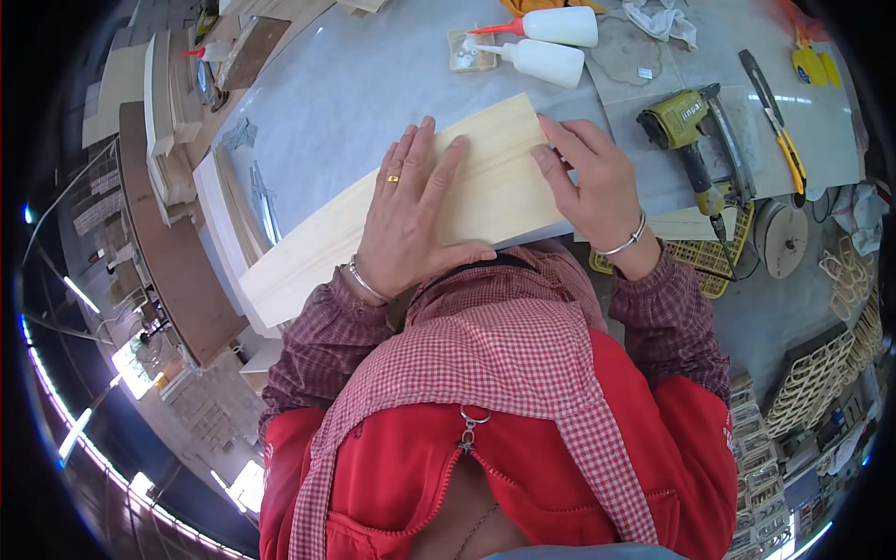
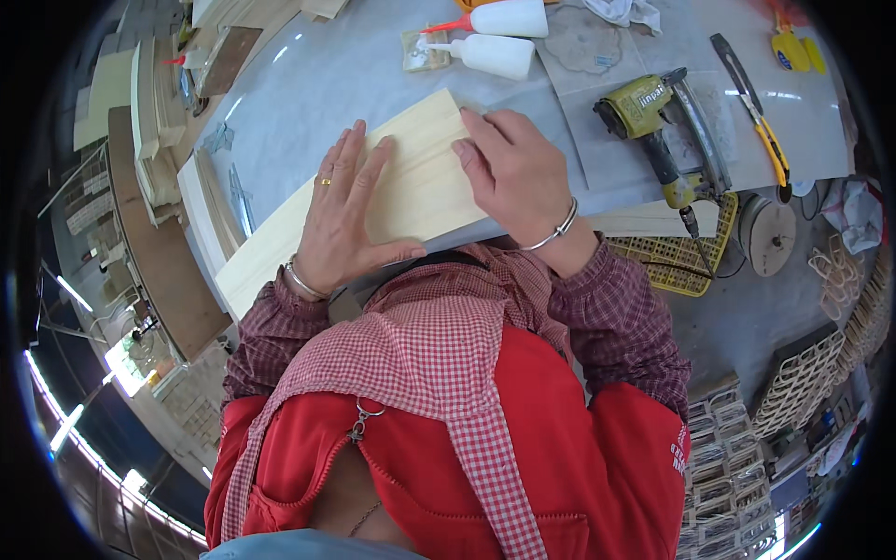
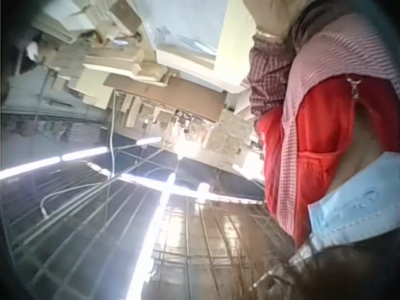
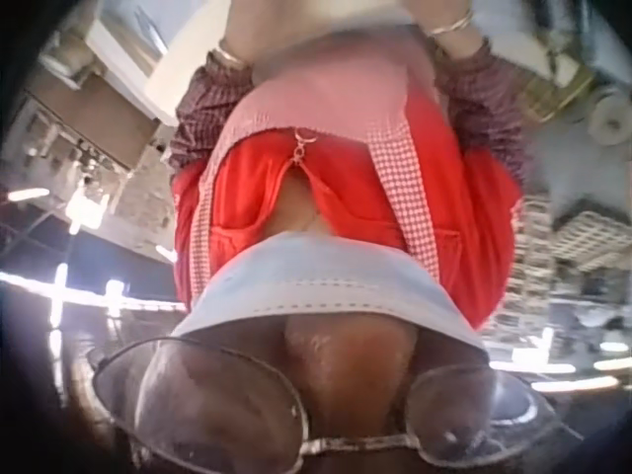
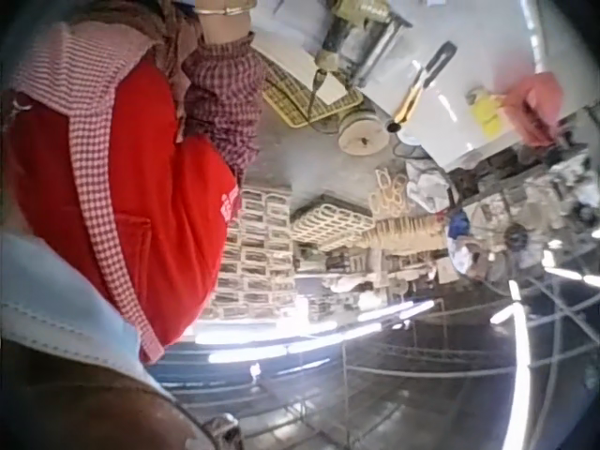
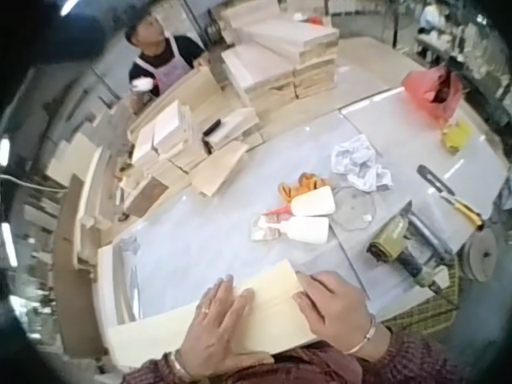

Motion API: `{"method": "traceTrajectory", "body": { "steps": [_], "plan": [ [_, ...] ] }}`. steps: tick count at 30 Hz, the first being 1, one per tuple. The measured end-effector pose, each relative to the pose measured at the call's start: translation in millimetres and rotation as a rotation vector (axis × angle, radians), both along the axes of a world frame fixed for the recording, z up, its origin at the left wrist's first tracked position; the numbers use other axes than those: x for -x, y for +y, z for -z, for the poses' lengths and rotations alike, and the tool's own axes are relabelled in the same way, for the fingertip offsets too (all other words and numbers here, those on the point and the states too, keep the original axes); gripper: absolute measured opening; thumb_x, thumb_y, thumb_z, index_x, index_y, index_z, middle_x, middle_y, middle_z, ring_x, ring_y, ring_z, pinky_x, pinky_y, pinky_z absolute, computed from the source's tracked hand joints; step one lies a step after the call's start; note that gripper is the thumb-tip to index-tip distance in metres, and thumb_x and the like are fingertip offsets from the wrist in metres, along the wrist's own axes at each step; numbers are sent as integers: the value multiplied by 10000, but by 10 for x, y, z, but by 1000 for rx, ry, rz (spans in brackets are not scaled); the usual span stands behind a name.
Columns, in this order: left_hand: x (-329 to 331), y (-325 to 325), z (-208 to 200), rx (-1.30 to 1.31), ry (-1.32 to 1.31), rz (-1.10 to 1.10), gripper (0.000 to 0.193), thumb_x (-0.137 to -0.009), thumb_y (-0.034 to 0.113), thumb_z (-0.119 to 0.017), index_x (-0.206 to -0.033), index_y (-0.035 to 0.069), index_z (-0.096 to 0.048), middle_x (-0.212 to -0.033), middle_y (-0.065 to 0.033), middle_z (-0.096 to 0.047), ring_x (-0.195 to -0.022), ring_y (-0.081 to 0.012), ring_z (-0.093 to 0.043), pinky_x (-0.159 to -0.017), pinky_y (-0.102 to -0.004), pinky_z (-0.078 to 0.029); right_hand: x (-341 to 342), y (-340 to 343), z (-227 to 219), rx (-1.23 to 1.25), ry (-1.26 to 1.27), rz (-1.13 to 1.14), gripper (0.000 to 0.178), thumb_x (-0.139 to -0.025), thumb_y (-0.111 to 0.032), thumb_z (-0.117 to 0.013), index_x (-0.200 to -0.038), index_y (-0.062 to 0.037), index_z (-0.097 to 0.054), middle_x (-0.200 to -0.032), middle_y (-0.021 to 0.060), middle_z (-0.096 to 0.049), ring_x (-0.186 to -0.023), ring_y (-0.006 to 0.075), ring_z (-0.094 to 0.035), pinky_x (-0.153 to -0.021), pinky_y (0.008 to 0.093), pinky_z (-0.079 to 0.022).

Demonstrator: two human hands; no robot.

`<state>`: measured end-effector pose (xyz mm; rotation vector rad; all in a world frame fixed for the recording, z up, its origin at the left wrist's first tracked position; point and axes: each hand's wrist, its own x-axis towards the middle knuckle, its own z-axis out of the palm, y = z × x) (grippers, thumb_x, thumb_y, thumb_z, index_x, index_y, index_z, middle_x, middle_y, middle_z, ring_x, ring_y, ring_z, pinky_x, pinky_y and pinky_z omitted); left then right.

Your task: Applying wood glue and using a pneumatic nail gun to assemble wooden components into box shapes.

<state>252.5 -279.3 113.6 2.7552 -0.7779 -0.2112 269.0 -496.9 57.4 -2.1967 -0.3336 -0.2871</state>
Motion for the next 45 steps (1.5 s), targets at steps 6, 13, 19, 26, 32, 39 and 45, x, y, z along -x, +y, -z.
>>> {"method": "traceTrajectory", "body": {
  "steps": [6, 13, 19, 26, 32, 39, 45],
  "plan": [
    [-23, -38, 9, 14, 46, -28, 1018, -606, 702, -627, -1380, 106, -341, -1416, -231, -248, -1250, -412, -309, -1006, -509, -292, -47, 12, -137, 56, -18, -3, 272, -769, -94, -623, -1035, -39, -598, -895, 57, -568, -702, 190, -546, -561, 269, -440],
    [-16, -59, -13, 18, 48, -24, 1032, -593, 712, -620, -1378, 101, -346, -1401, -230, -268, -1221, -417, -330, -993, -511, -304, -28, 16, -150, 97, 5, -12, 289, -760, -53, -632, -1046, -24, -599, -912, 70, -574, -686, 202, -551, -579, 272, -442],
    [18, -42, 28, -29, 28, -49, 1032, -603, 735, -590, -1378, 98, -345, -1388, -232, -285, -1206, -415, -341, -981, -512, -313, -28, 36, -151, 60, 23, -7, 288, -750, -46, -639, -1036, -25, -611, -906, 67, -575, -684, 202, -545, -583, 266, -442],
    [-91, 191, -117, 51, 23, 53, 959, -703, 726, -494, -1333, 18, -351, -1337, -263, -329, -1169, -421, -380, -1013, -513, -264, -8, 143, -182, -49, 170, -5, 282, -764, -60, -634, -1047, -57, -631, -917, 53, -581, -688, 185, -560, -571, 264, -464],
    [290, 1203, -158, 116, -182, -295, 666, -766, 454, -616, -1268, 51, -440, -1279, -140, -457, -1147, -305, -450, -987, -406, -349, 11, 113, -305, 30, 260, -118, 290, -832, -73, -605, -1117, -17, -600, -966, 93, -595, -726, 174, -554, -595, 252, -470],
    [1458, 3332, -148, -188, -276, -1102, 363, -824, 234, -582, -1142, 58, -575, -1133, -95, -576, -960, -252, -567, -856, -323, -449, -44, -10, -292, 20, 371, -136, 325, -878, -140, -581, -1162, 17, -569, -967, 66, -631, -750, 130, -535, -652, 226, -441],
    [1951, 3669, -86, 333, -103, -1603, 243, -812, 202, -588, -954, 15, -652, -895, -85, -640, -759, -209, -588, -715, -279, -470, -141, -78, -258, 28, 474, 2, 362, -877, -181, -590, -1189, 2, -560, -966, 59, -641, -735, 114, -525, -633, 217, -439]
  ]
}}
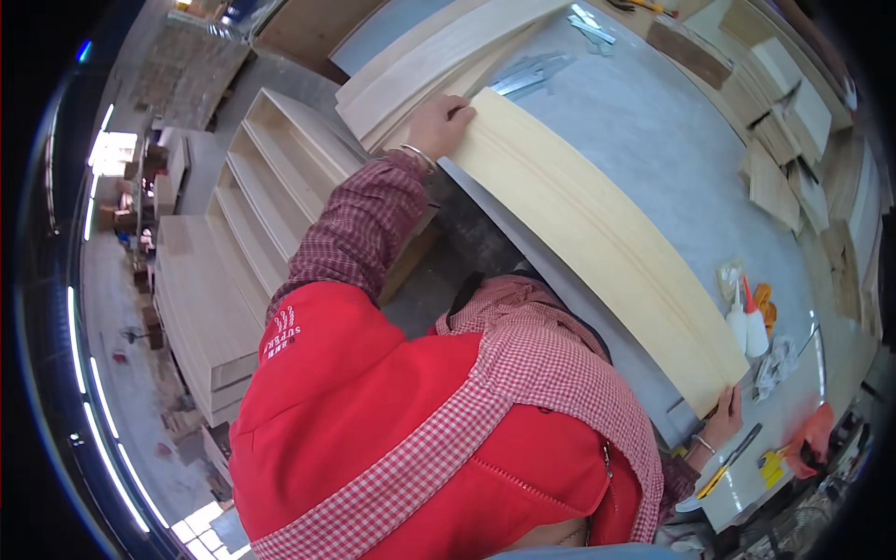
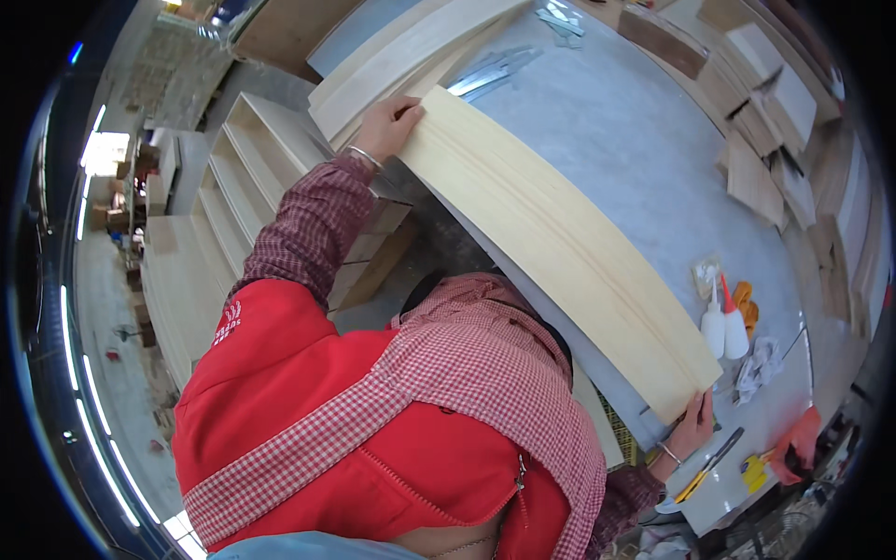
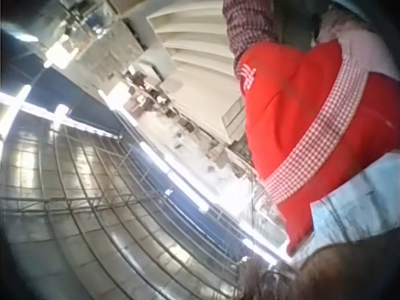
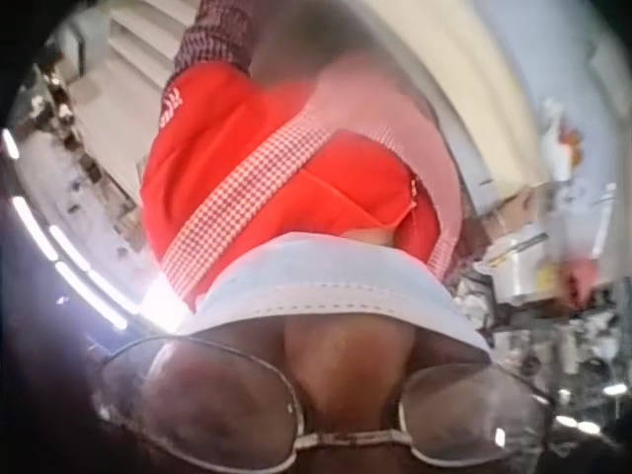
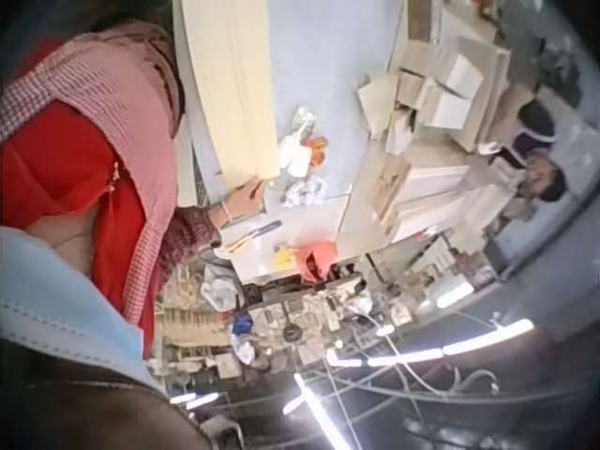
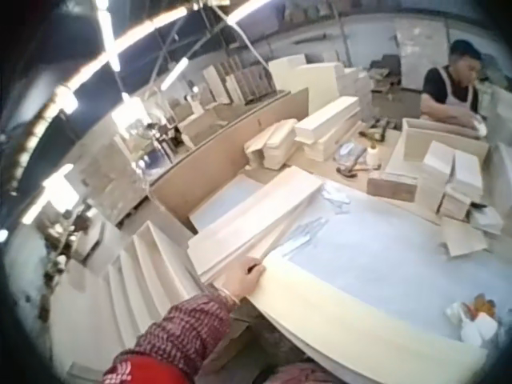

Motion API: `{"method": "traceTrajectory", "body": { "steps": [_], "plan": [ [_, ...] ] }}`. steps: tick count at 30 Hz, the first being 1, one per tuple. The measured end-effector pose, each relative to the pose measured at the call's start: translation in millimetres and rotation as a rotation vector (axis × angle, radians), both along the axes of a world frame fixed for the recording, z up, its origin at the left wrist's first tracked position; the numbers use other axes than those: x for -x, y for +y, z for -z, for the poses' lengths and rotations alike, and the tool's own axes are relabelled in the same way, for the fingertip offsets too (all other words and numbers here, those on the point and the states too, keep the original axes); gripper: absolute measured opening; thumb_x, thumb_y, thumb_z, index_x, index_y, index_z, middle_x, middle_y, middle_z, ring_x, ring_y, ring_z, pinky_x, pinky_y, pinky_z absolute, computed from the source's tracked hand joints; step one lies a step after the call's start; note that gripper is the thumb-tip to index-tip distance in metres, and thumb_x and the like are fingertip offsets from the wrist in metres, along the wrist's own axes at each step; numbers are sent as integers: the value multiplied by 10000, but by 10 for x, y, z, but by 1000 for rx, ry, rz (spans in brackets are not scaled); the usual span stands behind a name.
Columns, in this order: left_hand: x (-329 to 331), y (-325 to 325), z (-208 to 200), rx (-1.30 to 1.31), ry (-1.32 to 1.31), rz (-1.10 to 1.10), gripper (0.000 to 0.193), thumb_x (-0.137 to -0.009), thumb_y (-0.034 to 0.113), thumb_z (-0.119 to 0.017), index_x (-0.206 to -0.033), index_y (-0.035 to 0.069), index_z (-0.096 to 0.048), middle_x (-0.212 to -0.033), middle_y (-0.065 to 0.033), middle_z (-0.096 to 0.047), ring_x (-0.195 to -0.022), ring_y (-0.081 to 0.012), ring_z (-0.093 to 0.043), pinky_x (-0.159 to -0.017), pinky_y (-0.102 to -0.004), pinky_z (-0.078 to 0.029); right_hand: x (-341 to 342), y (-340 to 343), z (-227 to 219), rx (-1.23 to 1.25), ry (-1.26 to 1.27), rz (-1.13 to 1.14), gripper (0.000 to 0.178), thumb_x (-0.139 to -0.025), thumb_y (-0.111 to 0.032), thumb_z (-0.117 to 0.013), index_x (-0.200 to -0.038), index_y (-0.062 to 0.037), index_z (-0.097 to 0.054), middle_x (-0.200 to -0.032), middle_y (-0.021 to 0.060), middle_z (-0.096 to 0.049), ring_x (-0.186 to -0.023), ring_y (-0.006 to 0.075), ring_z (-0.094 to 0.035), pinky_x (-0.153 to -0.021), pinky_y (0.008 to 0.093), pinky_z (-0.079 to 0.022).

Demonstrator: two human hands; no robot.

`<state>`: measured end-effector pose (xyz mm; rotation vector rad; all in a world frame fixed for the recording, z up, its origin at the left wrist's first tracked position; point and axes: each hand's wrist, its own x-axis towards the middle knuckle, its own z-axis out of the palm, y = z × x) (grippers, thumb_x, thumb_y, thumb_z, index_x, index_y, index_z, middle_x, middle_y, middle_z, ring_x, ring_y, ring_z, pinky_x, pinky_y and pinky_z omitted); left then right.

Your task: Applying wood glue and using a pneumatic nail gun to assemble wooden components into box shapes.

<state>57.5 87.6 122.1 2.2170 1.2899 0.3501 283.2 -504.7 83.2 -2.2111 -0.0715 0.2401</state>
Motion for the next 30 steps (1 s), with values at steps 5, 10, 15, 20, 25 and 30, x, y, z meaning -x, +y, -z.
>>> {"method": "traceTrajectory", "body": {
  "steps": [5, 10, 15, 20, 25, 30],
  "plan": [
    [20, -50, 185, -192, -215, 62, 206, -804, 177, -596, -875, -3, -665, -784, -70, -644, -651, -187, -568, -643, -263, -463, -39, 58, -97, -29, 144, 142, 374, -866, -193, -603, -1187, -4, -566, -970, 70, -645, -733, 118, -538, -630, 215, -448],
    [8, -64, 216, -150, -262, 94, 179, -793, 156, -605, -860, 0, -661, -774, -63, -639, -630, -198, -553, -630, -285, -459, -25, -25, -91, -10, 190, 266, 363, -845, -172, -623, -1159, 4, -583, -975, 89, -659, -798, 133, -581, -673, 218, -475],
    [34, 127, 313, -401, 34, 279, 353, -803, 295, -569, -1058, 52, -577, -885, -134, -620, -694, -306, -577, -686, -352, -468, -97, -441, 319, -23, 116, 138, 366, -814, -173, -645, -1123, 16, -599, -998, 100, -663, -830, 137, -591, -748, 221, -472],
    [-661, -941, -136, -472, -216, 953, 769, -705, 445, -708, -1314, 79, -416, -1317, -184, -406, -1180, -336, -442, -944, -388, -399, 62, 165, -74, 67, 97, 232, 374, -791, -245, -673, -1087, -19, -634, -933, 70, -672, -774, 117, -582, -689, 202, -465],
    [-1358, -2421, -28, -402, -186, 1476, 1054, -541, 702, -674, -1353, 107, -363, -1415, -207, -267, -1279, -387, -303, -1056, -451, -270, 135, 192, -99, -115, 55, 217, 340, -758, -221, -690, -1042, -35, -661, -791, 23, -660, -607, 84, -522, -556, 196, -453],
    [-1570, -2949, 64, -489, -104, 1590, 1072, -523, 719, -668, -1354, 113, -365, -1404, -228, -276, -1245, -414, -330, -1031, -471, -278, 216, 210, -161, -236, 72, 204, 352, -764, -217, -688, -1057, -26, -646, -797, 41, -665, -608, 88, -535, -571, 195, -469]
  ]
}}
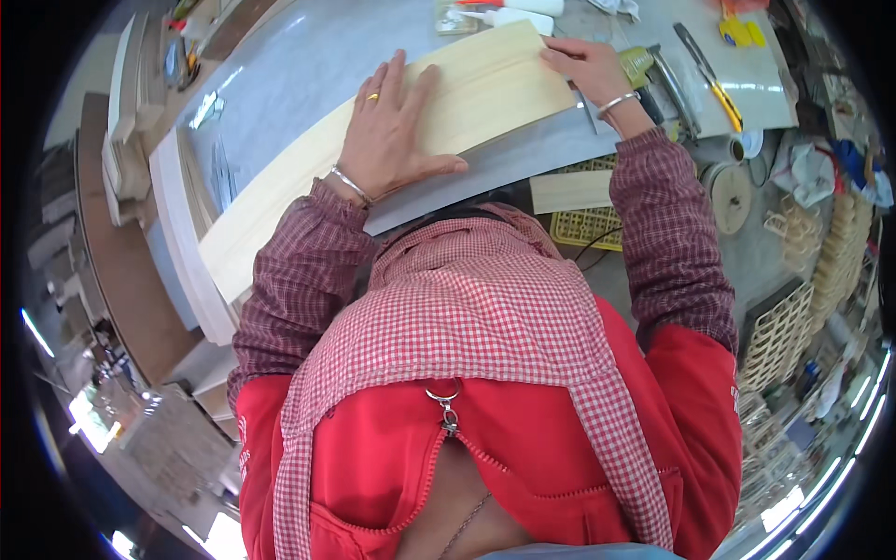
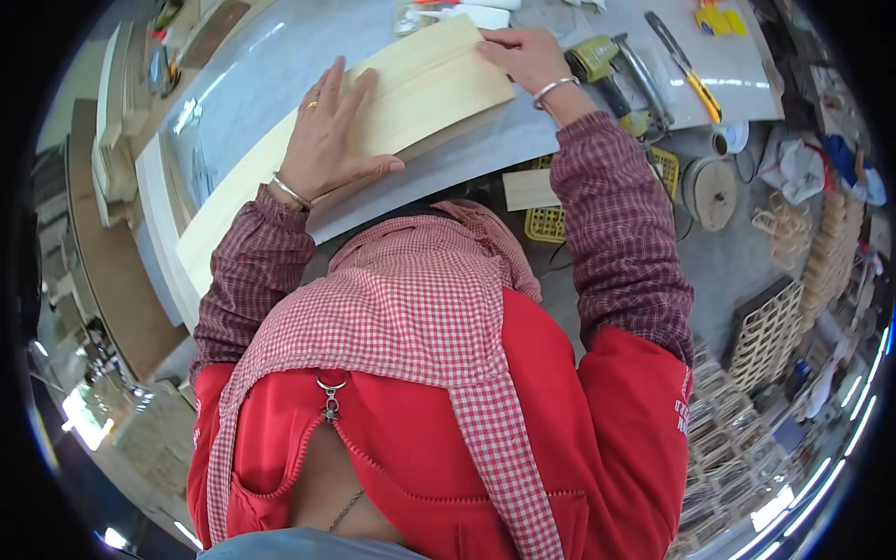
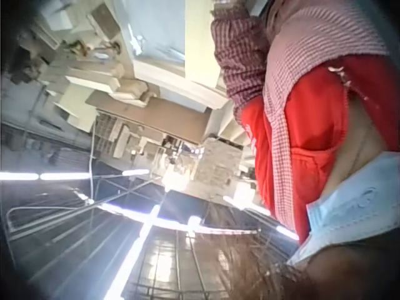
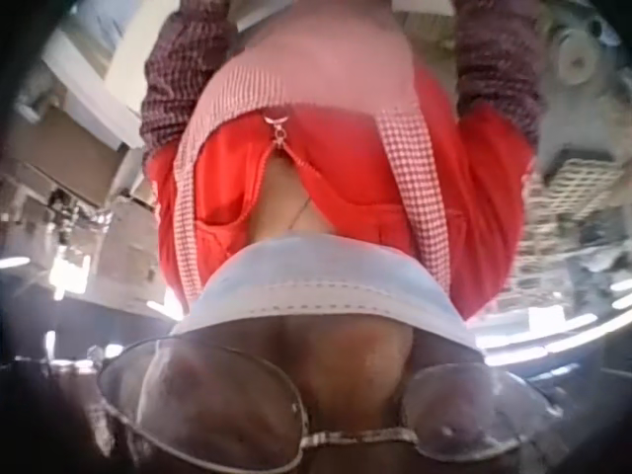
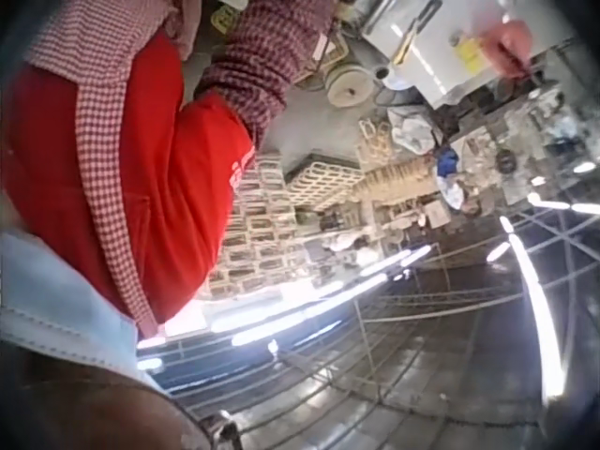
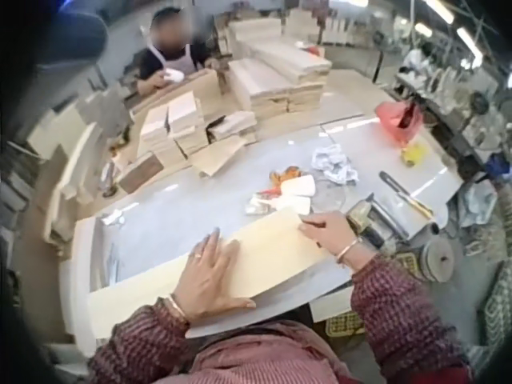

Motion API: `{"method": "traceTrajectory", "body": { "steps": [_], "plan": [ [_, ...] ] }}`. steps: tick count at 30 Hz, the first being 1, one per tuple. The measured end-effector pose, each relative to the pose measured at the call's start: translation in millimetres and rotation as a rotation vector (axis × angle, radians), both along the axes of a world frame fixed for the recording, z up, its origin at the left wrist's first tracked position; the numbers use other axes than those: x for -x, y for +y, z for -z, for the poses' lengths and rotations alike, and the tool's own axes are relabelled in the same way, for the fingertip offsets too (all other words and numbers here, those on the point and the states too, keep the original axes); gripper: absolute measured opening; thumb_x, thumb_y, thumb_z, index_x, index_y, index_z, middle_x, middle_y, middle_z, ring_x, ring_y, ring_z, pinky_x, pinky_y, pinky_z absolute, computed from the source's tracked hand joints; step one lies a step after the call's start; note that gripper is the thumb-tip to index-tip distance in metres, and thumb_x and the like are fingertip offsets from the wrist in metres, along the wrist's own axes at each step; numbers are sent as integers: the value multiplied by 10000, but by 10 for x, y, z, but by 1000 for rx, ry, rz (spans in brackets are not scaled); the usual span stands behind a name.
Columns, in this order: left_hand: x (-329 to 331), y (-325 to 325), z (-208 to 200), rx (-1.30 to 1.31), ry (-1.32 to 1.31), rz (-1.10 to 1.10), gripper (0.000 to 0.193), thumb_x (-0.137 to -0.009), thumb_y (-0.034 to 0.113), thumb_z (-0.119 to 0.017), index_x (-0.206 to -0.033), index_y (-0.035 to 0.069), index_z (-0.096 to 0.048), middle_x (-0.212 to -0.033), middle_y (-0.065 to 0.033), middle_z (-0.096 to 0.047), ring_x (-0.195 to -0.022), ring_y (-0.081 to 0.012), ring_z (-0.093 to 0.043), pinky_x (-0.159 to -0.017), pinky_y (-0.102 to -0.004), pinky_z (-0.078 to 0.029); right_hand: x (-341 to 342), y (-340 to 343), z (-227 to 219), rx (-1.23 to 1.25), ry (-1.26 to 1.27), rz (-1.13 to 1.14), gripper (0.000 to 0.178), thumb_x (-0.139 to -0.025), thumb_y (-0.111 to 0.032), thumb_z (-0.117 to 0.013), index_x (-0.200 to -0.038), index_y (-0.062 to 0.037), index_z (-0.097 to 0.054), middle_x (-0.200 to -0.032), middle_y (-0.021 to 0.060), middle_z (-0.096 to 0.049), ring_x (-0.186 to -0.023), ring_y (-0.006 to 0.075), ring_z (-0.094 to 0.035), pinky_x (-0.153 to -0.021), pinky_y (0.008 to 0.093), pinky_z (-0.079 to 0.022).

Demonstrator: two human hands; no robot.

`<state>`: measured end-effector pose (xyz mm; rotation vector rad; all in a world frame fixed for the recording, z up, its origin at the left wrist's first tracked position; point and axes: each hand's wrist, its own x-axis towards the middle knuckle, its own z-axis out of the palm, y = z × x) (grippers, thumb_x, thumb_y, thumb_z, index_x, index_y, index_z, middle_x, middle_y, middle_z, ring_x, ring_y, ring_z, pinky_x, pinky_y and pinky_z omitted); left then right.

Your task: Applying wood glue and using a pneumatic nail gun to assemble wooden components into box shapes.

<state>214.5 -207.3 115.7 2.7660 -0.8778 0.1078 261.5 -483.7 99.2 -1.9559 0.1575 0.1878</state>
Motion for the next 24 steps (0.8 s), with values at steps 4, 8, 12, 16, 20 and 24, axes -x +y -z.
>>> {"method": "traceTrajectory", "body": {
  "steps": [4, 8, 12, 16, 20, 24],
  "plan": [
    [-28, -38, -33, -102, 44, -8, 1052, -530, 680, -689, -1355, 113, -367, -1389, -243, -289, -1216, -412, -358, -1012, -474, -288, 60, -51, 59, -55, 11, -7, 340, -789, -210, -679, -1091, -58, -646, -846, 30, -647, -706, 102, -547, -605, 201, -466],
    [-9, -14, -46, -99, 56, -22, 1029, -539, 634, -702, -1360, 114, -366, -1362, -248, -316, -1175, -399, -389, -986, -482, -298, 97, -196, 208, -383, 24, 14, 304, -806, -204, -661, -1077, -67, -657, -837, 25, -647, -705, 106, -562, -604, 226, -480],
    [11, -56, -102, -98, 83, -28, 1030, -531, 608, -714, -1364, 106, -374, -1365, -228, -330, -1198, -394, -379, -992, -490, -296, 212, -852, 585, -21, -110, 127, 261, -808, -203, -644, -1046, -100, -673, -909, 64, -652, -767, 142, -585, -680, 277, -492],
    [-18, -57, -121, -101, 85, -12, 1024, -537, 605, -711, -1366, 110, -371, -1356, -232, -333, -1186, -395, -386, -985, -494, -299, 366, -1419, 1036, 737, -242, 204, 415, -777, -239, -637, -1181, -166, -582, -1036, 108, -610, -871, 256, -580, -778, 334, -478],
    [-28, -52, -122, -99, 81, -3, 1016, -546, 610, -702, -1367, 116, -367, -1347, -242, -332, -1167, -398, -395, -977, -497, -300, 394, -1521, 1310, 995, -187, 117, 609, -762, -237, -620, -1326, -163, -400, -1056, 122, -577, -896, 328, -564, -786, 372, -467],
    [-26, -49, -140, -92, 86, -19, 1014, -544, 609, -699, -1366, 116, -370, -1350, -239, -330, -1171, -398, -392, -981, -503, -290, 272, -1491, 1429, 1110, -123, 46, 665, -765, -209, -605, -1365, -148, -324, -1053, 129, -577, -891, 348, -563, -788, 383, -463]
  ]
}}
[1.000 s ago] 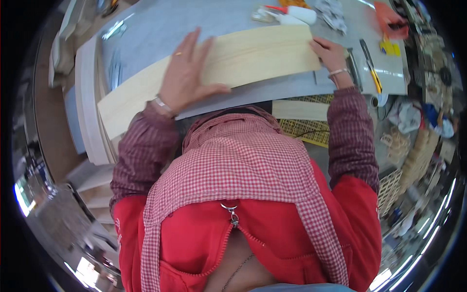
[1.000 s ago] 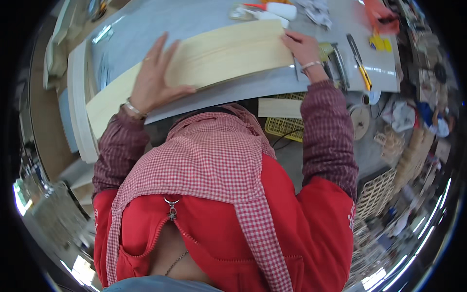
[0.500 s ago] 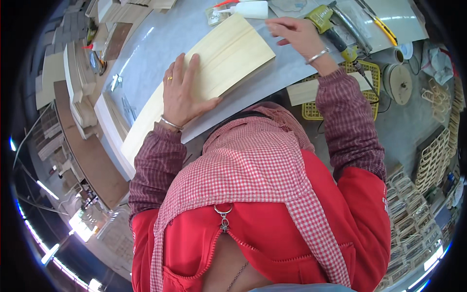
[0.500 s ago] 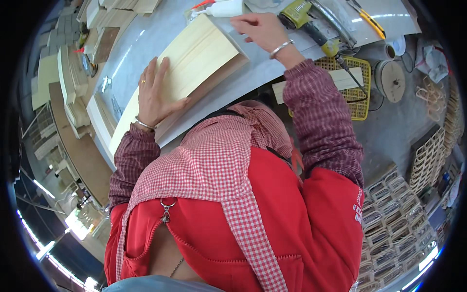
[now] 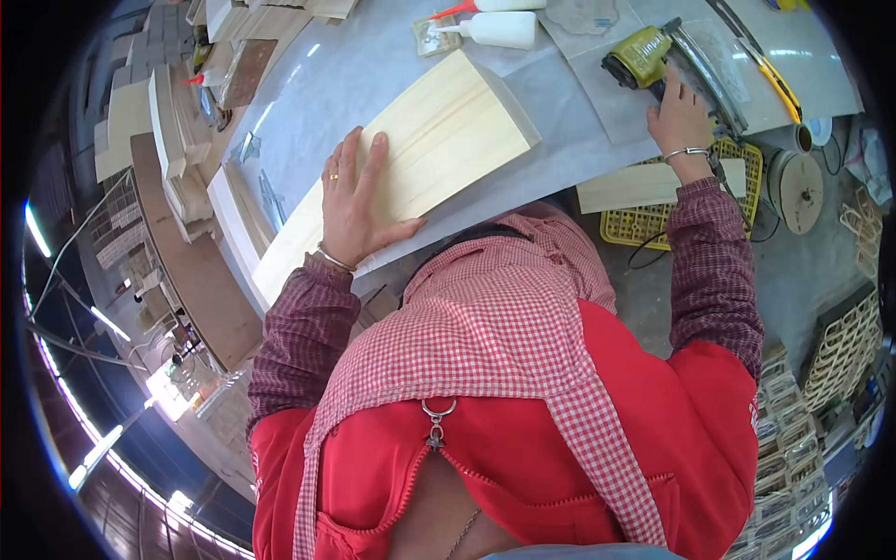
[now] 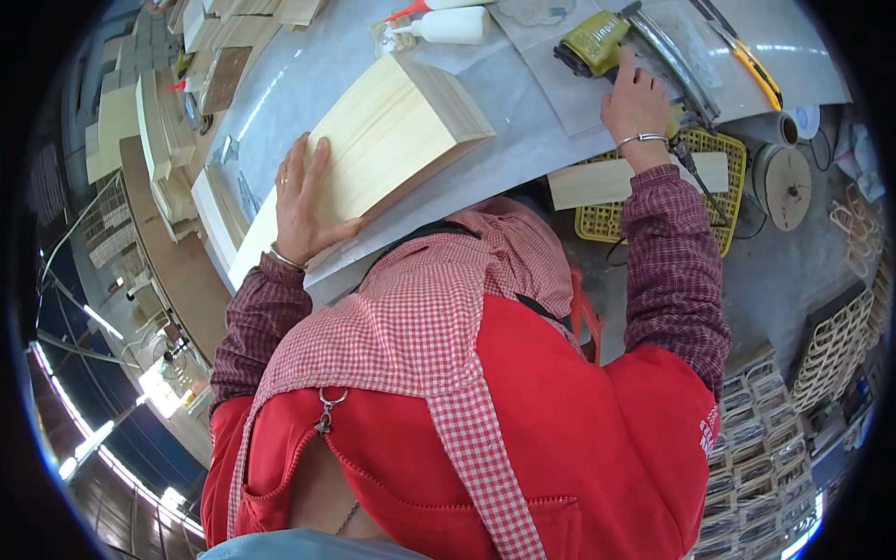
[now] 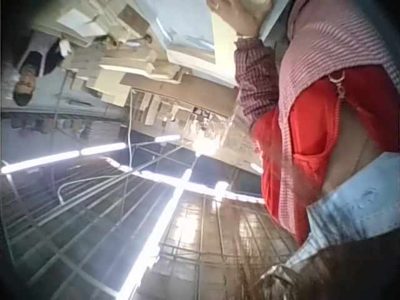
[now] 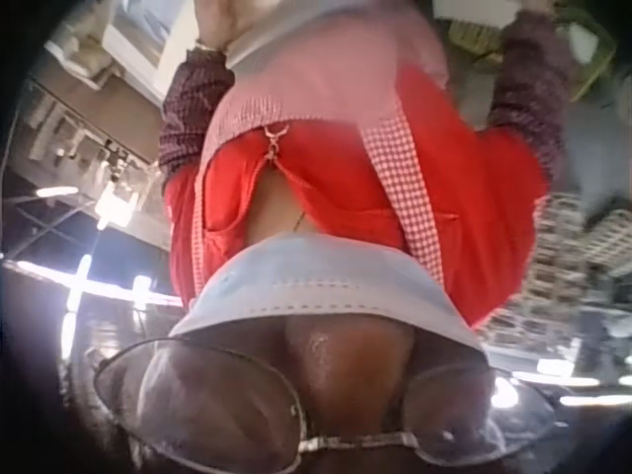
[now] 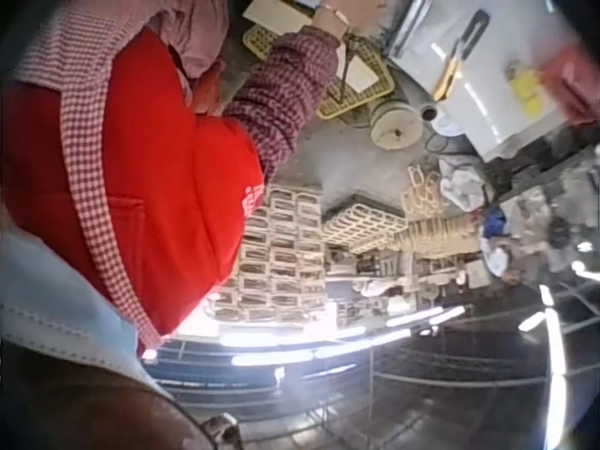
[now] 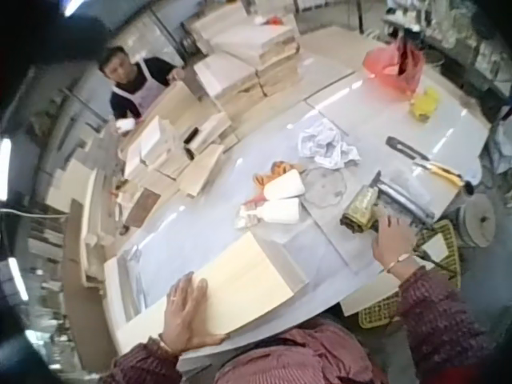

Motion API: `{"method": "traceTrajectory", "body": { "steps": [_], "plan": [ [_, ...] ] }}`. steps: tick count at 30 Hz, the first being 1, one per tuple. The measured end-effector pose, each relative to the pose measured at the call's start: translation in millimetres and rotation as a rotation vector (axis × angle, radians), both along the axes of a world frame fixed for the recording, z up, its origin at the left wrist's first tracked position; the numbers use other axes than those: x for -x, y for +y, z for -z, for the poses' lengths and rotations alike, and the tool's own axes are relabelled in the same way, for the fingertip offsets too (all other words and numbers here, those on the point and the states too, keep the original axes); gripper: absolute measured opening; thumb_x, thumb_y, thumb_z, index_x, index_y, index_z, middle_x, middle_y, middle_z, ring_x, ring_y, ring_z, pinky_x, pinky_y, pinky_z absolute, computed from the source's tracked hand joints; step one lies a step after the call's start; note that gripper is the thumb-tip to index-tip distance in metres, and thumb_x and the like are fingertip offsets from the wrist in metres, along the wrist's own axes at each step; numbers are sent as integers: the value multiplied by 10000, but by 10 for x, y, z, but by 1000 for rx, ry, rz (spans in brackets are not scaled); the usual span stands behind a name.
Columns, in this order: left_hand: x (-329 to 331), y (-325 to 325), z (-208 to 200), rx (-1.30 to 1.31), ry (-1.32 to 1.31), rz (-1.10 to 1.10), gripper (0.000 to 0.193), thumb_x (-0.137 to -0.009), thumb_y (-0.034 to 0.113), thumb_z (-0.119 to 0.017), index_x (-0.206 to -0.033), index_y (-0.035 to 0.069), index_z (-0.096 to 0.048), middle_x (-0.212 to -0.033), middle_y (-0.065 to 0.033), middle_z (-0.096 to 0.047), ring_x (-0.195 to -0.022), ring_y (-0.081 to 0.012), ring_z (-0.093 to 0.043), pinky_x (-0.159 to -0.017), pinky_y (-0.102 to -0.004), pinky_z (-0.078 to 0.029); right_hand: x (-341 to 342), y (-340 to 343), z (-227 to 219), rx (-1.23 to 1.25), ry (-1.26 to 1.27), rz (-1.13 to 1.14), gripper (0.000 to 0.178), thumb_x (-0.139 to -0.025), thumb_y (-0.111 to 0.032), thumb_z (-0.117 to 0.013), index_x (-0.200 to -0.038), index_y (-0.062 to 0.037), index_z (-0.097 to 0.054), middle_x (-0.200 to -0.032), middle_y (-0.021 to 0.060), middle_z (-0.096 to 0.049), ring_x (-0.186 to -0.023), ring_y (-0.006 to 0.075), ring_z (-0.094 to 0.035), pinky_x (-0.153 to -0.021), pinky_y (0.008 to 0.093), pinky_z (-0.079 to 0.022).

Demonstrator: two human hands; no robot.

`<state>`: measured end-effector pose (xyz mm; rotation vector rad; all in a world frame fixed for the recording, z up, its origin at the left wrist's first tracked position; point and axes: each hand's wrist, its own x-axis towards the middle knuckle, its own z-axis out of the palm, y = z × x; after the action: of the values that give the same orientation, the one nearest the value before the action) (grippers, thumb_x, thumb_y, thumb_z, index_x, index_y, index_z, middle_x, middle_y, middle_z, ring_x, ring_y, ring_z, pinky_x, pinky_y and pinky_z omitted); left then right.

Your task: Applying wood glue and using a pneumatic nail gun to assemble wooden components into box shapes.

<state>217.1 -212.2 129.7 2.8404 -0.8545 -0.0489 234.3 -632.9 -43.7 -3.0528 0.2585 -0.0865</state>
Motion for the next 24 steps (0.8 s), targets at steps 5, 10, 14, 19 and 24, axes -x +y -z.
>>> {"method": "traceTrajectory", "body": {
  "steps": [5, 10, 14, 19, 24],
  "plan": [
    [16, 35, 2, 24, 19, -39, 1005, -545, 601, -699, -1365, 122, -371, -1362, -230, -319, -1194, -397, -367, -996, -512, -267, -180, -15, 121, 63, 132, 36, 662, -733, -206, -610, -1328, -99, -340, -1046, 137, -560, -902, 347, -557, -776, 407, -465],
    [10, 58, 15, 98, 46, -72, 993, -532, 562, -705, -1363, 129, -376, -1375, -216, -306, -1218, -391, -339, -1013, -516, -243, -262, -15, -196, -82, 153, 93, 646, -718, -179, -612, -1303, -68, -359, -998, 179, -585, -835, 346, -580, -722, 395, -473],
    [4, 102, 59, 159, 27, -49, 996, -508, 536, -704, -1362, 141, -379, -1382, -196, -300, -1228, -378, -329, -1029, -510, -228, -417, -27, -953, -145, 311, 140, 511, -700, -153, -617, -1170, -6, -482, -818, 160, -620, -676, 284, -590, -612, 345, -476],
    [-1, 98, 63, 164, 23, -71, 1010, -490, 539, -695, -1367, 159, -371, -1382, -181, -301, -1228, -371, -330, -1041, -500, -218, -608, 143, -1875, -718, 429, 69, 338, -683, -126, -635, -979, 27, -579, -657, 97, -602, -545, 212, -552, -531, 298, -454],
    [26, 118, 88, 170, 14, -94, 1019, -485, 540, -699, -1374, 176, -359, -1384, -170, -302, -1230, -365, -326, -1049, -492, -213, -934, 588, -2364, -784, 391, -407, 336, -666, -117, -705, -968, -5, -608, -847, 89, -642, -679, 162, -558, -634, 288, -466]
  ]
}}
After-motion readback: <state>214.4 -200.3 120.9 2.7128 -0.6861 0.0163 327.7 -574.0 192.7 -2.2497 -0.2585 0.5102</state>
